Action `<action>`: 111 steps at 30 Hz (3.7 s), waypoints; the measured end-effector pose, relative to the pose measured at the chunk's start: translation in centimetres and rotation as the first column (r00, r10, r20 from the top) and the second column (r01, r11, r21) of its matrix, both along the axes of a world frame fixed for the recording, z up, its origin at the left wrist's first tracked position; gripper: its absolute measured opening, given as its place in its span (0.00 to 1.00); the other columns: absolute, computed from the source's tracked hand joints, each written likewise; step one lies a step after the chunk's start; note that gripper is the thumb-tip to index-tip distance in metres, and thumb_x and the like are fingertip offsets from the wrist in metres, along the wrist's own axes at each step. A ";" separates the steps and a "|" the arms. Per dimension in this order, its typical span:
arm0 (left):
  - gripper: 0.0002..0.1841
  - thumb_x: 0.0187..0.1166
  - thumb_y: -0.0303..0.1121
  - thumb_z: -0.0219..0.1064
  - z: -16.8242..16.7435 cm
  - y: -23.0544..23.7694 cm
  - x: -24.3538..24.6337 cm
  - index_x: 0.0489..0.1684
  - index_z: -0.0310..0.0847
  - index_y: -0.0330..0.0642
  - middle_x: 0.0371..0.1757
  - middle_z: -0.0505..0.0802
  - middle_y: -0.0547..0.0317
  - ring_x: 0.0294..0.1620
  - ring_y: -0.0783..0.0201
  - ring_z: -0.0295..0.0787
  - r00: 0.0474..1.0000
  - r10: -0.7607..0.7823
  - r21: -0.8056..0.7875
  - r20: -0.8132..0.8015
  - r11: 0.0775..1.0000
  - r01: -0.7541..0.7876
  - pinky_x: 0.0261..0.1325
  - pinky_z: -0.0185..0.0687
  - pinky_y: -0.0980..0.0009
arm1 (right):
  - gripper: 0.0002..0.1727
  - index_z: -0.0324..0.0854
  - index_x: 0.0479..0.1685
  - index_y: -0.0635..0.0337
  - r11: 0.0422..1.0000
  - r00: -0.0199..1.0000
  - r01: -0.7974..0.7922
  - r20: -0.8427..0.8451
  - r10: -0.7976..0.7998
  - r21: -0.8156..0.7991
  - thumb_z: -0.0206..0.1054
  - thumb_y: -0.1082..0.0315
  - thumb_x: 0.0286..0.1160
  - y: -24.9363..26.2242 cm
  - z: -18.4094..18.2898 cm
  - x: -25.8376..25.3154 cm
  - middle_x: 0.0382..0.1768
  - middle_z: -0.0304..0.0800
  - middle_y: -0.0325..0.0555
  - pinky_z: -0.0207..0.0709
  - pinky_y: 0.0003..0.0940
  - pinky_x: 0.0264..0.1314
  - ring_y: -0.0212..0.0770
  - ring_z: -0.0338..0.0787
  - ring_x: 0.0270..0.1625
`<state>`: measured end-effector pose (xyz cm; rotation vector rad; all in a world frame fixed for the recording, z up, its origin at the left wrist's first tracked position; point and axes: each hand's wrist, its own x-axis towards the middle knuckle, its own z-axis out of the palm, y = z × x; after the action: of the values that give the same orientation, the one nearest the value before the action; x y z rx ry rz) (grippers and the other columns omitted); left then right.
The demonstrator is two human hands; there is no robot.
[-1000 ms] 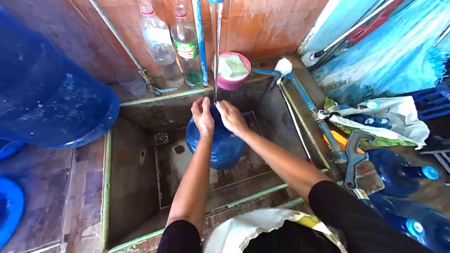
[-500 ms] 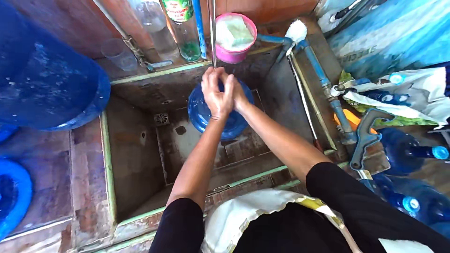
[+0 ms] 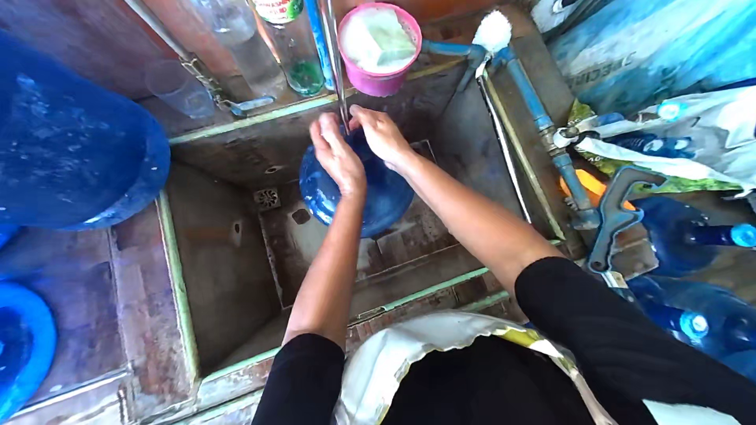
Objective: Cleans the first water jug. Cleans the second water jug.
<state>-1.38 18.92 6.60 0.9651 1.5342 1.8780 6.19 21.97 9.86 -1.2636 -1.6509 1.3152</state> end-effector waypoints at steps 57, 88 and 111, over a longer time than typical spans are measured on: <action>0.35 0.92 0.59 0.42 -18.7 3.1 -4.3 0.91 0.63 0.47 0.91 0.64 0.39 0.93 0.37 0.51 0.887 -0.462 -0.758 0.024 0.570 0.317 0.86 0.35 0.24 | 0.34 0.70 0.76 0.70 0.818 0.551 0.502 0.625 -0.553 0.281 0.36 0.48 0.97 -0.8 -3.6 16.8 0.62 0.83 0.72 0.86 0.59 0.56 0.61 0.93 0.52; 0.35 0.69 0.52 0.77 15.0 -15.2 -13.0 0.71 0.77 0.39 0.59 0.89 0.42 0.58 0.50 0.89 0.787 -0.310 -0.526 -0.534 0.850 -0.022 0.62 0.83 0.42 | 0.28 0.73 0.76 0.63 0.631 0.879 0.348 0.007 -0.477 -0.693 0.46 0.49 0.95 -12.7 -11.9 17.9 0.61 0.84 0.59 0.81 0.45 0.55 0.49 0.86 0.53; 0.47 0.63 0.65 0.76 29.9 -21.0 8.2 0.74 0.75 0.35 0.69 0.85 0.45 0.71 0.68 0.80 -0.059 -0.083 -0.101 -0.995 0.889 0.446 0.76 0.71 0.69 | 0.23 0.61 0.84 0.74 0.788 0.768 0.139 -0.437 -0.468 -0.599 0.44 0.75 0.94 -19.1 -2.3 21.3 0.81 0.71 0.63 0.66 0.35 0.82 0.45 0.75 0.79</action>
<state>6.82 -2.07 36.52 2.9939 1.3937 0.8215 27.50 2.91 7.53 -1.2073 -0.6148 1.7777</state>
